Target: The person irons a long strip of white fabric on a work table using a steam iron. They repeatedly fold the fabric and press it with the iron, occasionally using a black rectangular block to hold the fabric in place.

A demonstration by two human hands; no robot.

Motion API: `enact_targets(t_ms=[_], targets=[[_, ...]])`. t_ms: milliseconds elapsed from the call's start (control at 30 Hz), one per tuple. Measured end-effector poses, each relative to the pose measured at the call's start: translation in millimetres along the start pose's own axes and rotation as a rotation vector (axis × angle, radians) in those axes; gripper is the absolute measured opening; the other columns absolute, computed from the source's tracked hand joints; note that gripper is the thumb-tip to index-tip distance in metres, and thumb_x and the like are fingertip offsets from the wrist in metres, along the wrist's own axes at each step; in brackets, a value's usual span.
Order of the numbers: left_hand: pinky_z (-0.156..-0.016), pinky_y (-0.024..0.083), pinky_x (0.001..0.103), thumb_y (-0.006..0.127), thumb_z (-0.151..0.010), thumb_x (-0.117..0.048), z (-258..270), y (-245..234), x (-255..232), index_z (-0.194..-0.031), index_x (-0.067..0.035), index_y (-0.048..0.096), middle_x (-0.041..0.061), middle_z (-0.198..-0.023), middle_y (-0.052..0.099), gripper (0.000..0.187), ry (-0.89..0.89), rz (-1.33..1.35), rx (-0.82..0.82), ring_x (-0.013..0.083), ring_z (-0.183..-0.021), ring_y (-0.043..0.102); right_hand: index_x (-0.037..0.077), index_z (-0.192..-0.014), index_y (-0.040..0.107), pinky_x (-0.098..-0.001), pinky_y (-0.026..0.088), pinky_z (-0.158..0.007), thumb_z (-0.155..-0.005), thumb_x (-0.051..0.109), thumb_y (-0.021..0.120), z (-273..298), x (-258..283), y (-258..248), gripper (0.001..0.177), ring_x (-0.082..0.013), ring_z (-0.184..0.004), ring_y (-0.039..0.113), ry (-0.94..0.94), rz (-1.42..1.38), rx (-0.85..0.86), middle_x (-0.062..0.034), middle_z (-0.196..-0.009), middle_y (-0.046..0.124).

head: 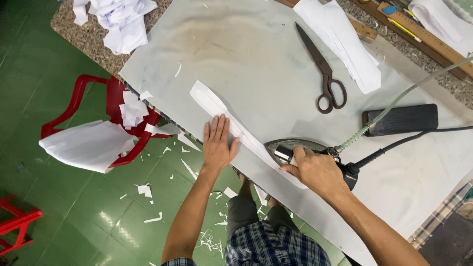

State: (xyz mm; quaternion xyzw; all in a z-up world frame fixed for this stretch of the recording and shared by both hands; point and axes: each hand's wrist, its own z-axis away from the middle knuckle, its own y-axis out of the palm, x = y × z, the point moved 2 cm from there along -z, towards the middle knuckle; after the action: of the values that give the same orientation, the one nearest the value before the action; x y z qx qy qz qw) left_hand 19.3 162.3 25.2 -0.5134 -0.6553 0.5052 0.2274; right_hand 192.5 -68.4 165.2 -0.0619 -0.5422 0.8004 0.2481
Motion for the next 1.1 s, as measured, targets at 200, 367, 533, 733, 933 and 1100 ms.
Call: enact_targets(t_ms=[200, 367, 533, 733, 933, 1100], targets=[[-0.117, 0.034, 0.055, 0.056, -0.098, -0.042, 4, 4, -7, -0.136, -0.012, 0.064, 0.018, -0.141, 0.060, 0.050, 0.152, -0.033, -0.017, 0.0349, -0.134, 0.053, 0.008, -0.112, 0.058, -0.0436, 0.061, -0.062, -0.093, 0.062, 0.054, -1, -2, 4, 0.058, -0.0305, -0.068, 0.076, 0.009, -0.030, -0.008, -0.0118, -0.078, 0.071], [-0.113, 0.039, 0.055, 0.051, -0.098, -0.053, 14, -8, 2, -0.127, -0.014, 0.069, 0.019, -0.131, 0.059, 0.052, 0.195, -0.127, -0.036, 0.0376, -0.127, 0.055, 0.007, -0.111, 0.057, -0.0469, 0.060, -0.063, -0.094, 0.059, 0.054, 3, -3, -2, 0.055, -0.0336, -0.069, 0.076, -0.007, -0.053, 0.009, -0.0131, -0.081, 0.071], [-0.111, 0.042, 0.053, 0.057, -0.096, -0.049, 44, -54, 32, -0.102, -0.007, 0.076, 0.020, -0.131, 0.061, 0.047, 0.002, -0.464, -0.164, 0.0373, -0.125, 0.057, 0.006, -0.110, 0.056, -0.0461, 0.059, -0.060, -0.095, 0.057, 0.055, 6, -6, 5, 0.054, -0.0360, -0.069, 0.075, -0.057, -0.068, -0.024, -0.0152, -0.082, 0.070], [-0.110, 0.045, 0.045, 0.069, -0.093, -0.036, 59, -46, -24, -0.114, -0.012, 0.074, 0.011, -0.129, 0.060, 0.031, -0.073, -0.311, -0.079, 0.0282, -0.127, 0.055, 0.005, -0.129, 0.055, -0.0441, 0.061, -0.059, -0.090, 0.056, 0.065, 27, -12, 9, 0.065, -0.0339, -0.082, 0.074, -0.157, -0.114, -0.393, -0.0143, -0.093, 0.065], [-0.093, 0.052, 0.043, 0.068, -0.097, -0.018, 8, -36, -79, -0.127, -0.006, 0.065, 0.014, -0.116, 0.059, 0.032, 0.214, -0.123, -0.020, 0.0309, -0.103, 0.057, 0.001, -0.140, 0.047, -0.0539, 0.039, -0.116, -0.092, 0.041, 0.061, 98, -34, 27, 0.065, -0.0375, -0.139, 0.044, -0.249, 0.073, -0.479, -0.0208, -0.150, 0.046], [-0.086, 0.052, 0.040, 0.055, -0.093, 0.007, 1, -8, -80, -0.135, -0.010, 0.063, 0.014, -0.107, 0.058, 0.046, 0.351, -0.195, 0.061, 0.0302, -0.097, 0.057, 0.009, -0.148, 0.046, -0.0508, 0.044, -0.114, -0.102, 0.003, 0.049, 98, -49, 60, 0.047, -0.0409, -0.134, 0.053, -0.375, 0.360, -0.612, -0.0267, -0.153, 0.044]])
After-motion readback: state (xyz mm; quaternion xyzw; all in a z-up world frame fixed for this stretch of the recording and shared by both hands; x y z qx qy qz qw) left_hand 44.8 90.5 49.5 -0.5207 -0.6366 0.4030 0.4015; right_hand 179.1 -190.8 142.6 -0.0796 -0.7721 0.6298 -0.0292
